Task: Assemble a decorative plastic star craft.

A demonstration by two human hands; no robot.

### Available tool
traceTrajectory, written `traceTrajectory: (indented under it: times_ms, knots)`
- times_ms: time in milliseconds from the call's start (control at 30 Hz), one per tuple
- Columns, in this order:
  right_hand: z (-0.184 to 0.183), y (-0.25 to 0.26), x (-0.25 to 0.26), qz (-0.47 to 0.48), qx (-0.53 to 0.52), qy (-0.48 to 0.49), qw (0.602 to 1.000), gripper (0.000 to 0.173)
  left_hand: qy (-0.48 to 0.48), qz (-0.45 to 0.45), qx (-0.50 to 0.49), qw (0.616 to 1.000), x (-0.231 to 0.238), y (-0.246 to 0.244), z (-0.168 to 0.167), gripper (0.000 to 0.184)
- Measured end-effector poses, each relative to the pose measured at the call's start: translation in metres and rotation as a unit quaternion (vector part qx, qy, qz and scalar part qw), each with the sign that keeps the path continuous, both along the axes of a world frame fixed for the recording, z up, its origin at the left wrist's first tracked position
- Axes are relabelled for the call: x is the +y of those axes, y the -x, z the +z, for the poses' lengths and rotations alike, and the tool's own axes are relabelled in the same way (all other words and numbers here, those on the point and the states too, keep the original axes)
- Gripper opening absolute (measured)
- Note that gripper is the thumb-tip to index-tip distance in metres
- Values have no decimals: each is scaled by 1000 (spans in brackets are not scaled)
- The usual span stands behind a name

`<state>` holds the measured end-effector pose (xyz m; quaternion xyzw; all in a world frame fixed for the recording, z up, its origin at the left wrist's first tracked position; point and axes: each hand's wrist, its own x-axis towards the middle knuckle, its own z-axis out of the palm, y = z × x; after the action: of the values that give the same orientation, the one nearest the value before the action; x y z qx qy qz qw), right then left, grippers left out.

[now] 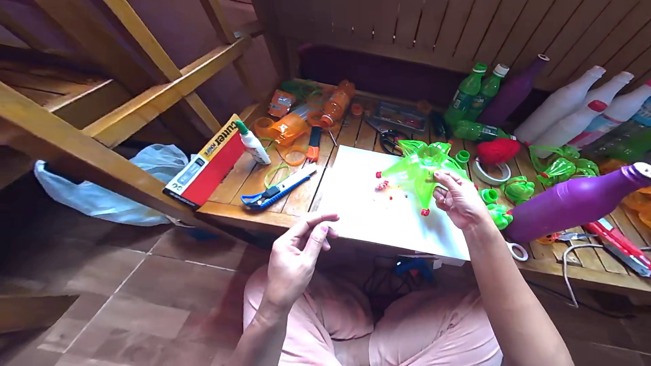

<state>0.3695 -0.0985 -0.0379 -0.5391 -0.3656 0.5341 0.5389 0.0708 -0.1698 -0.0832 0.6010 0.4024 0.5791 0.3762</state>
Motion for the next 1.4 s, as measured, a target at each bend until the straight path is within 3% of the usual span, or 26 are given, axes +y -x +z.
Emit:
traceTrajectory:
  times_ms: [733,1067,1267,1333,1400]
  knots:
    - [2,-15,-13,56,-9,-70,996,31,22,6,-1,1000,-1,-6,-2,23]
    - [-4,-6,-5,1,3,-38,999,23,8,22,-37,999,8,-15,-4,18]
    - [-6,-1,-3,-2,5,-35,999,23,-32,2,-38,999,20,-44,4,11]
    - [-6,-1,-2,-4,6,-33,999,23,-58,0,-19,998,29,-56,6,9]
    - [-7,-1,-1,-6,7,-31,999,23,-90,-11,77,993,42,-60,5,13]
